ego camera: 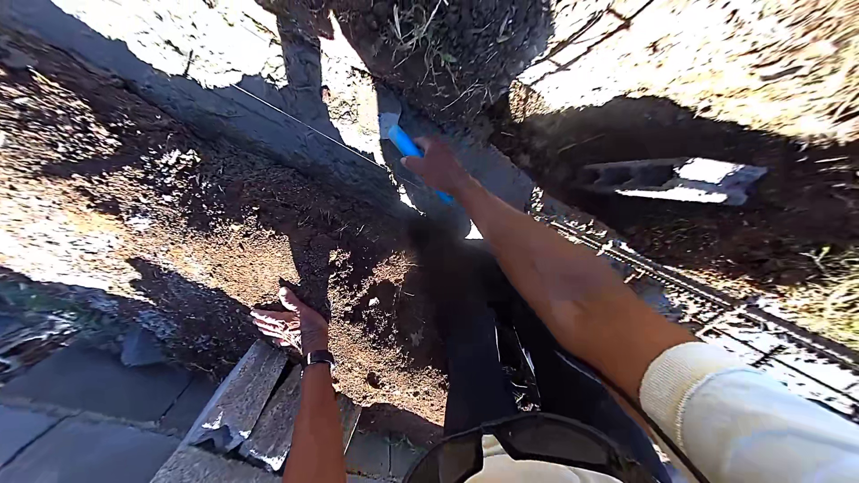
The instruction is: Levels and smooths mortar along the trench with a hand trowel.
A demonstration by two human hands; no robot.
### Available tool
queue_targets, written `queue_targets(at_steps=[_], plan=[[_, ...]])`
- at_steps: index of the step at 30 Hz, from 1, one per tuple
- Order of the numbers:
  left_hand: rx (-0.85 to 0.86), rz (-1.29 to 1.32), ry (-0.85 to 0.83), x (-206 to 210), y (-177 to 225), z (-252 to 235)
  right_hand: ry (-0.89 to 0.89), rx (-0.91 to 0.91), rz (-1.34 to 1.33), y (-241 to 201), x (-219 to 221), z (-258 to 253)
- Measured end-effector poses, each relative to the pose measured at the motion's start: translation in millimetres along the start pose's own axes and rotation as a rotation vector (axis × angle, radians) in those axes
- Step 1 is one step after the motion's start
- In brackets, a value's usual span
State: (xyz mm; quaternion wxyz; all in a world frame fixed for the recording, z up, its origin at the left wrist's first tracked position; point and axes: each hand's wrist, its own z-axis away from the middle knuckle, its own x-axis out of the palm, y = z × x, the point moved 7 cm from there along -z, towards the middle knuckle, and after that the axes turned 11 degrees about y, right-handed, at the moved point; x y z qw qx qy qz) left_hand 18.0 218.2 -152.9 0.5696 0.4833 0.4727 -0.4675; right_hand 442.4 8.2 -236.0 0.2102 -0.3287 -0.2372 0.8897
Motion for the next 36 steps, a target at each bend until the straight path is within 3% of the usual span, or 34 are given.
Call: queue_targets(at_steps=[7, 18, 26, 30, 32, 36], plan=[[0.009, -0.001, 0.013, -4.8, 7.1, 2.6, -0.104, 0.067, -0.097, -16.2, -3.3, 2.3], [0.01, -0.019, 0.016, -1.8, 2.8, 3.0, 0.065, -0.015, -0.012, -11.9, 6.1, 12.0], [-0.003, 0.001, 0.029, -2.6, -0.1, -0.1, 0.111, -0.165, 0.082, -8.6, -29.3, 57.6], [-0.002, 0.002, 0.026, -0.6, 0.0, 1.3, 0.174, -0.134, -0.113, 15.3, -70.2, 140.4], [-0.007, -0.007, 0.017, -1.9, 2.1, 2.1, 0.212, -0.093, -0.341, 35.7, -91.7, 187.7], [-0.014, 0.003, 0.013, -5.4, 3.7, 1.9, 0.213, 0.213, -0.952, 95.5, -104.4, 207.7]])
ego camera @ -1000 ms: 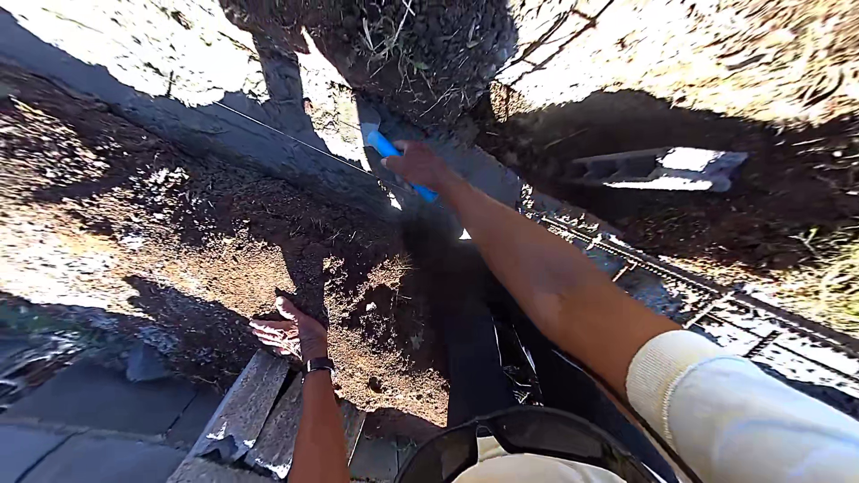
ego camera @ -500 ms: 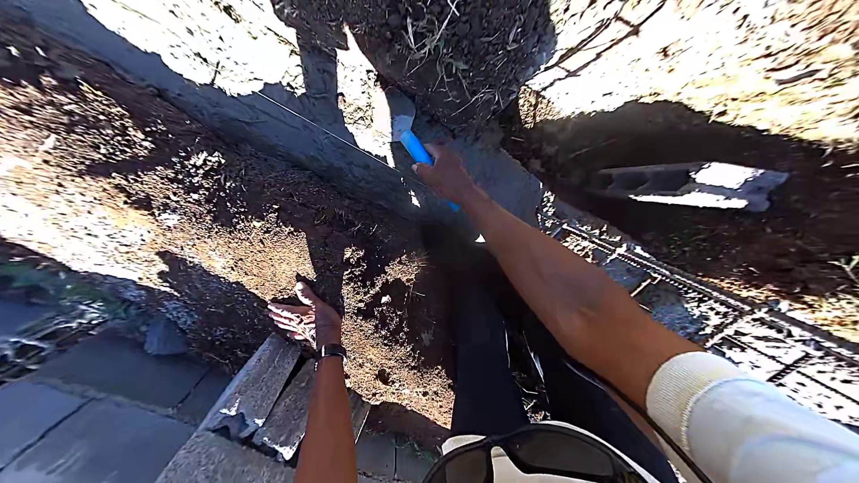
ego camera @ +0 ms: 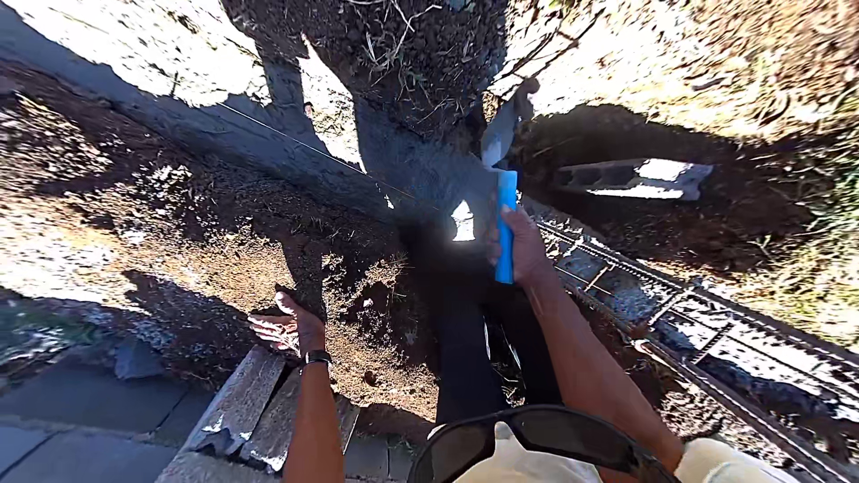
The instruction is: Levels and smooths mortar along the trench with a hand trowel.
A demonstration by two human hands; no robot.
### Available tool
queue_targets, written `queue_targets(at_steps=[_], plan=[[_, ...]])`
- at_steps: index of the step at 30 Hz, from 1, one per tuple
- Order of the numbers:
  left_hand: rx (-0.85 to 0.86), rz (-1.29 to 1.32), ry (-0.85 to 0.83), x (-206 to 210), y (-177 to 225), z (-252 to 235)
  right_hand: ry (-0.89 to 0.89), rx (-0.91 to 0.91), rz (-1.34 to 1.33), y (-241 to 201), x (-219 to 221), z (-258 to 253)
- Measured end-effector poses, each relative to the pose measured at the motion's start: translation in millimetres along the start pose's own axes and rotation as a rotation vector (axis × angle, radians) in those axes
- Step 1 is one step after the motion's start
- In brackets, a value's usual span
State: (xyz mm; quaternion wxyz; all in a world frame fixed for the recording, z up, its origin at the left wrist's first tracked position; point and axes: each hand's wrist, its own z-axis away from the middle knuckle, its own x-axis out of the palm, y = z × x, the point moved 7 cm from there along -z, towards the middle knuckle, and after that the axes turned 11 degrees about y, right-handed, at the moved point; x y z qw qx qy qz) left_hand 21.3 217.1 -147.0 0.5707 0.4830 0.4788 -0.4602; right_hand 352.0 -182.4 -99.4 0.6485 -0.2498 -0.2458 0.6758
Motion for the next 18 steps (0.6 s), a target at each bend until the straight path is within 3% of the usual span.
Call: queue_targets(at_steps=[2, 5, 9, 13, 18], plan=[[0.004, -0.002, -0.004, -2.3, 3.2, -0.4, 0.003, 0.095, -0.083, 3.6, -5.9, 5.4], [0.026, -0.035, -0.022, -3.6, 3.1, 1.6, -0.06, 0.074, -0.008, 1.4, 13.0, 22.1], [0.035, -0.033, -0.008, -4.7, 5.8, 1.0, -0.202, -0.048, 0.514, -12.9, 72.5, 10.8], [0.015, -0.046, -0.018, -3.0, 3.7, 0.4, -0.291, -0.224, 1.043, -24.6, 139.7, -45.4], [0.025, -0.063, -0.013, 1.8, -1.3, -0.8, -0.406, -0.246, 1.25, -31.8, 206.2, -123.6]])
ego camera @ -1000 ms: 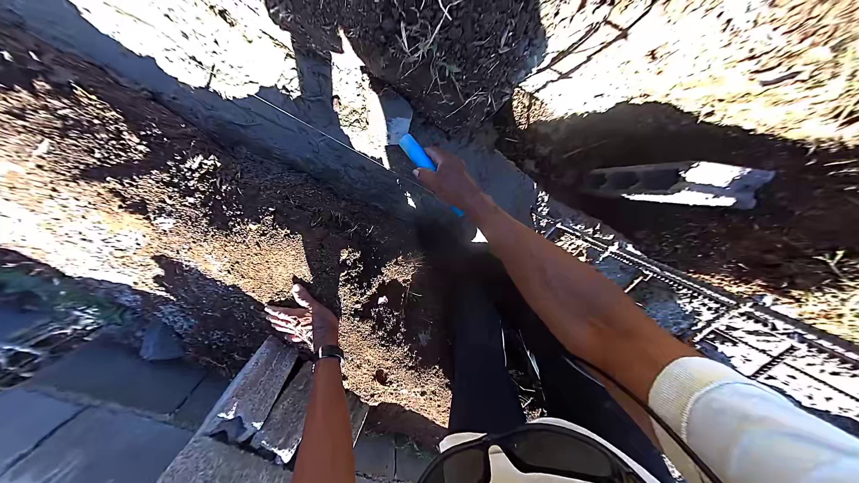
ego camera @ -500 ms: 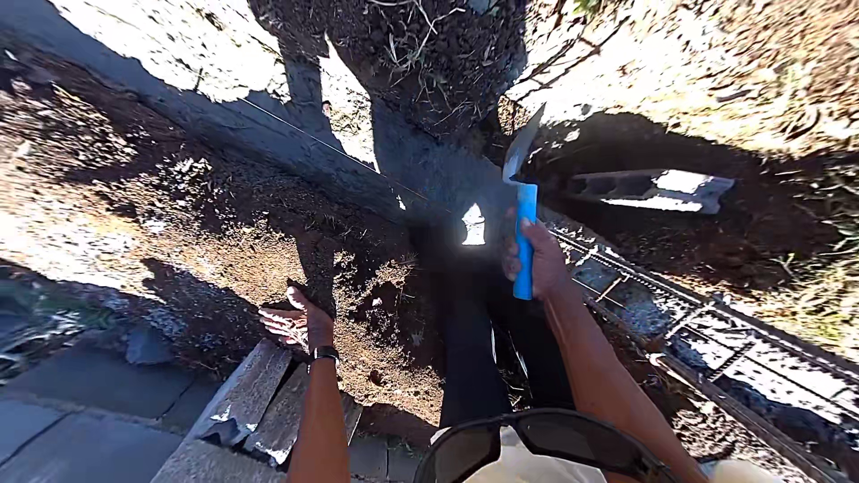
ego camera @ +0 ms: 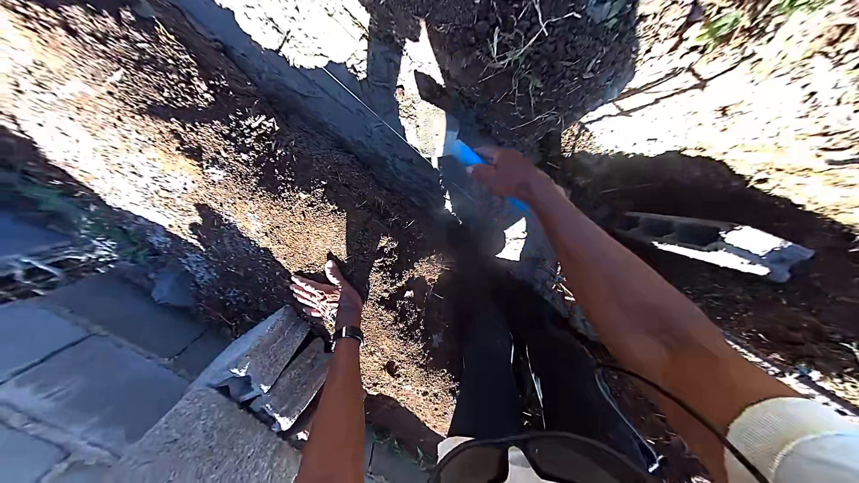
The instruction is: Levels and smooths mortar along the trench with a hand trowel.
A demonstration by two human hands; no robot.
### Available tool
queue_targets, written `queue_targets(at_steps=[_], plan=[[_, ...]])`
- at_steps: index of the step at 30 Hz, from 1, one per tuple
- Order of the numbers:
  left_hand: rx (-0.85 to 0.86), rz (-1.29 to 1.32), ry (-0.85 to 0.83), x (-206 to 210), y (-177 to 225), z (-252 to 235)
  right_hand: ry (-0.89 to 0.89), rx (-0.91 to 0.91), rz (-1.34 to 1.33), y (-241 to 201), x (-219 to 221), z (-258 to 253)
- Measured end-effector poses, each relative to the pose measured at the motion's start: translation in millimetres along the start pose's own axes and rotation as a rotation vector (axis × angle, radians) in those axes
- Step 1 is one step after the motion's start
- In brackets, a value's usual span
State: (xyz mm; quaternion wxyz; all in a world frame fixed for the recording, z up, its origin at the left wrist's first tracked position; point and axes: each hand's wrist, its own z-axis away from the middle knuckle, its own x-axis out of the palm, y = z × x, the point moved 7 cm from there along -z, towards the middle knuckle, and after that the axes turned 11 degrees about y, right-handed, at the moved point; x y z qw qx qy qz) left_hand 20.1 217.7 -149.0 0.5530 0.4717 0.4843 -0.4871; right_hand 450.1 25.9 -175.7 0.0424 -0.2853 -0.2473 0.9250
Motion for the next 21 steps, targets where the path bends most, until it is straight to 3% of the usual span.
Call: queue_targets(at_steps=[7, 21], plan=[[-0.006, -0.01, -0.003, 2.4, -0.9, -0.4, -0.089, 0.06, -0.039, -30.6, 14.2, -43.9], [0.005, 0.006, 0.004, 2.1, -0.5, -2.1, -0.063, 0.163, -0.157, -42.6, 33.7, -54.5]])
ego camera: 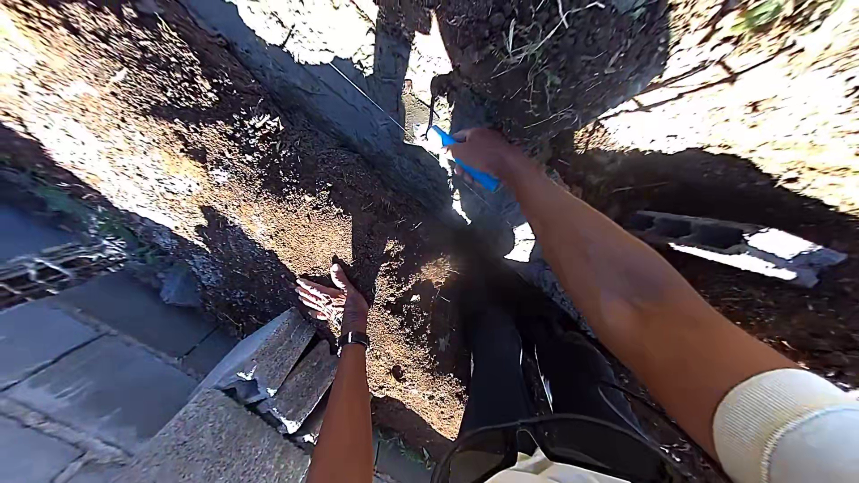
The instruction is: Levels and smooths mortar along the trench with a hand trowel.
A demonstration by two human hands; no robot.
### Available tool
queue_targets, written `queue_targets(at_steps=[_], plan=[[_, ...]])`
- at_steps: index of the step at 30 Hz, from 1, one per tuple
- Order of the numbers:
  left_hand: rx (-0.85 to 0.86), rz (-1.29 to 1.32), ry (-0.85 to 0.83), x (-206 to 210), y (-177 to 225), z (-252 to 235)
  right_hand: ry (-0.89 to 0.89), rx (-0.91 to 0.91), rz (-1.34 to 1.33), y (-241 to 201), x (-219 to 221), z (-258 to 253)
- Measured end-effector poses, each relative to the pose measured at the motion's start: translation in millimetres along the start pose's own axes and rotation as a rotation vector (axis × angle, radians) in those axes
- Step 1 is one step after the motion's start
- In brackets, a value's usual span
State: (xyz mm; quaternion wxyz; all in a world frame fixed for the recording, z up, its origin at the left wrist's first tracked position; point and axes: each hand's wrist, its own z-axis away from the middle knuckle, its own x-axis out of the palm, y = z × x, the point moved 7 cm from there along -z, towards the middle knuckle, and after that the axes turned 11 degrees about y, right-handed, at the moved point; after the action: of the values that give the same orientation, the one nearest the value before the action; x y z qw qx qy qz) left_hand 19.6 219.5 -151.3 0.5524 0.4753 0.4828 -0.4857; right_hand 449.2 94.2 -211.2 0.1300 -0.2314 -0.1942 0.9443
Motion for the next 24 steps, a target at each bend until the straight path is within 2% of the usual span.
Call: queue_targets(at_steps=[9, 15, 19, 24], plan=[[-0.007, -0.008, 0.009, 0.2, -0.1, 0.9, 0.07, -0.003, 0.065, -12.7, 3.9, -3.3], [-0.01, -0.006, -0.004, -1.6, 1.4, 0.3, 0.063, 0.017, -0.05, -5.1, 21.6, -5.4], [-0.002, -0.024, 0.01, -0.9, -0.3, 0.9, 0.039, 0.051, -0.052, -7.0, 18.5, -4.5], [-0.002, -0.007, -0.007, -3.4, 3.4, 0.3, 0.103, 0.014, 0.015, -17.8, 11.1, -10.8]])
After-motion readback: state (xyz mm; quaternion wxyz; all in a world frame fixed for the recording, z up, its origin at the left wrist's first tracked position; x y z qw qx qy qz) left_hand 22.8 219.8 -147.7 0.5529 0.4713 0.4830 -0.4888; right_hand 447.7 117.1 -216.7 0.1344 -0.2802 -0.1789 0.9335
